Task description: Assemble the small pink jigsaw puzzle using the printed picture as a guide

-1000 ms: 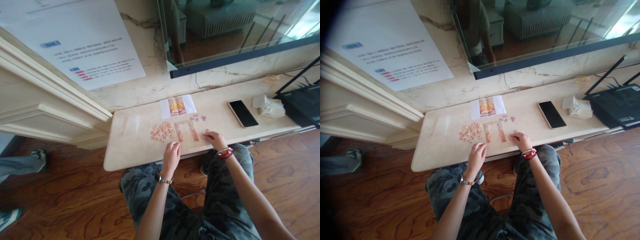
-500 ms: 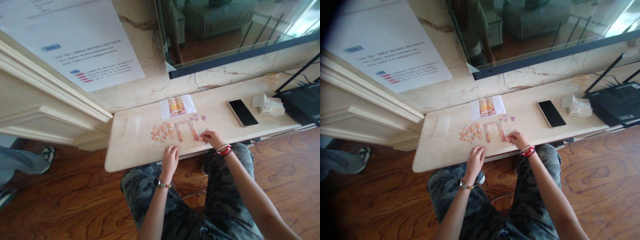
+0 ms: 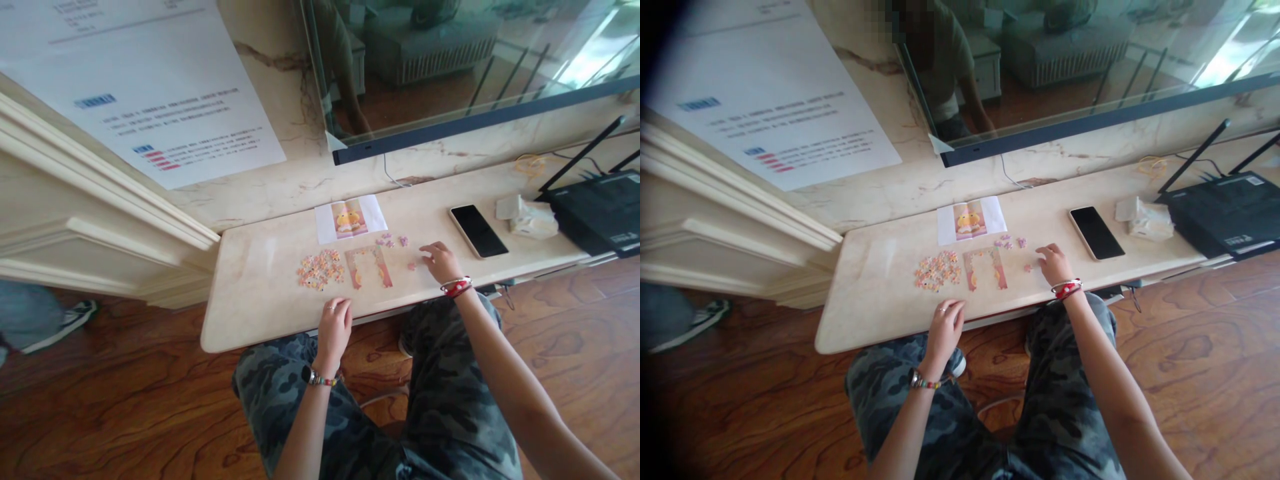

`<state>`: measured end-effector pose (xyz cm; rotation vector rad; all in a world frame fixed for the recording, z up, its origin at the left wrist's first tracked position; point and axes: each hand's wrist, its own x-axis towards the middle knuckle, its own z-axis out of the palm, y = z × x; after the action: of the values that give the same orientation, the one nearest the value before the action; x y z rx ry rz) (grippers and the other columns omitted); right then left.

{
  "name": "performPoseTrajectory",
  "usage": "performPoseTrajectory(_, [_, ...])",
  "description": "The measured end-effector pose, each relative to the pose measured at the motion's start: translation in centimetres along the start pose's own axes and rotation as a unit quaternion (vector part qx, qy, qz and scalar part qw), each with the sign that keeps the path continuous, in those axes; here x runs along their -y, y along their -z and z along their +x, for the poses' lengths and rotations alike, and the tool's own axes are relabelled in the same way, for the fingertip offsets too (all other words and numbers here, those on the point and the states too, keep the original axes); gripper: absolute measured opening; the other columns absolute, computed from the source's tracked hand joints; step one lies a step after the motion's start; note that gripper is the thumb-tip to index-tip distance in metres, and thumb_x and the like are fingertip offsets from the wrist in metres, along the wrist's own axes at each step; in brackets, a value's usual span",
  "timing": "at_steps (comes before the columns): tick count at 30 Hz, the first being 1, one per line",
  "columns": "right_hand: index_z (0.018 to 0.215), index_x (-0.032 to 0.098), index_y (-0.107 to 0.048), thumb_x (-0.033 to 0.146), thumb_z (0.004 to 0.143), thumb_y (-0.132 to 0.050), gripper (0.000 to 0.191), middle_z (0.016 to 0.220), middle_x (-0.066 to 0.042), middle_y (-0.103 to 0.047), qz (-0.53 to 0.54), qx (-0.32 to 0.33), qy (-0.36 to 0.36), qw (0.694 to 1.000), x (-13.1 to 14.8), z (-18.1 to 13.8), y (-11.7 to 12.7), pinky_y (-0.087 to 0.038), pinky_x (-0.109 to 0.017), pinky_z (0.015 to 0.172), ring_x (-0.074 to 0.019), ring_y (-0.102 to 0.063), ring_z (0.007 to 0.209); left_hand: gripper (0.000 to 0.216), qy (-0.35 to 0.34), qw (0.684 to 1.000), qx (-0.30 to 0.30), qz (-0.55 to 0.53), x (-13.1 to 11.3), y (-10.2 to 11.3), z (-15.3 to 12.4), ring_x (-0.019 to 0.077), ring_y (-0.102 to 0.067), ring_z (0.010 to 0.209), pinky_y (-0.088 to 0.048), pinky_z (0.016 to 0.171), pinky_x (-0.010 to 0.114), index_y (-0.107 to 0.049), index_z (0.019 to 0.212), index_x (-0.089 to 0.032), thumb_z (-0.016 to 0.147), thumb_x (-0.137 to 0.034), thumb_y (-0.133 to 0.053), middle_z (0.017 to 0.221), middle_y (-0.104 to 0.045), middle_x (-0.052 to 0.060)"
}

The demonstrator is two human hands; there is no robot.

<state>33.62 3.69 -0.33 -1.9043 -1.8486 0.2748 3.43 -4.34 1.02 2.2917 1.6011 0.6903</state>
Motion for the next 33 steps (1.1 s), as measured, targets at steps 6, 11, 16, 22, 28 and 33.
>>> performPoseTrajectory(6, [0.081,0.016,-0.062,0.024,0.078,-0.045,0.019,0.086,-0.008,-0.056,0.047,0.028,0.069,0.996,1.4,-2.0,-1.5,-0.044,-0.027,0.074,-0.0157,-0.054,0.077,0.023,0.002,1.0,0.003,0.003,0.1,0.1,-0.1,0.0158,-0.05,0.092,-0.044,0.084,0.032,-0.053,0.099,-0.018,0.08,-0.013,-0.042,0.096,-0.054,0.005])
performPoseTrajectory(11, [0.077,0.017,-0.058,0.024,0.08,-0.042,0.018,0.079,-0.007,-0.057,0.067,-0.012,0.094,0.993,2.0,-2.7,-1.8,-0.044,-0.029,0.071,-0.0159,-0.053,0.074,0.024,-0.005,1.0,-0.006,0.004,0.3,0.1,-0.2,0.0161,-0.051,0.091,-0.045,0.082,0.033,-0.053,0.099,-0.019,0.079,-0.013,-0.042,0.095,-0.054,0.005])
performPoseTrajectory(16, [0.08,0.018,-0.055,0.026,0.08,-0.042,0.016,0.073,-0.005,-0.055,0.068,-0.041,0.109,0.991,2.7,-3.5,-1.7,-0.044,-0.03,0.072,-0.0147,-0.052,0.068,0.024,0.005,1.0,-0.008,0.006,0.3,0.0,-0.1,0.0164,-0.05,0.091,-0.045,0.083,0.034,-0.053,0.099,-0.02,0.079,-0.013,-0.042,0.095,-0.053,0.005])
performPoseTrajectory(22, [0.083,0.019,-0.055,0.025,0.076,-0.046,0.013,0.075,-0.003,-0.057,0.13,-0.08,0.071,0.986,4.1,-4.6,-1.4,-0.046,-0.025,0.061,-0.0103,-0.052,0.057,0.025,-0.002,1.0,-0.028,0.005,0.6,-0.3,-0.1,0.0162,-0.051,0.09,-0.046,0.082,0.033,-0.054,0.099,-0.02,0.079,-0.012,-0.042,0.092,-0.053,0.005])
performPoseTrajectory(28, [0.082,0.019,-0.056,0.02,0.075,-0.044,0.013,0.079,-0.003,-0.06,0.202,-0.059,0.065,0.976,5.3,-5.3,-1.1,-0.049,-0.024,0.063,-0.0107,-0.057,0.064,0.024,0.001,0.999,-0.037,0.006,0.8,-0.5,-0.1,0.0158,-0.052,0.088,-0.047,0.081,0.032,-0.055,0.097,-0.019,0.078,-0.012,-0.043,0.091,-0.053,0.005])
performPoseTrajectory(33, [0.084,0.019,-0.057,0.021,0.075,-0.046,0.014,0.079,-0.004,-0.062,0.23,-0.052,0.036,0.971,5.5,-5.7,-1.3,-0.05,-0.025,0.064,-0.0123,-0.059,0.068,0.024,-0.004,0.999,-0.046,0.001,1.0,-0.8,-0.1,0.016,-0.052,0.088,-0.046,0.081,0.032,-0.055,0.096,-0.019,0.077,-0.011,-0.043,0.091,-0.053,0.005])
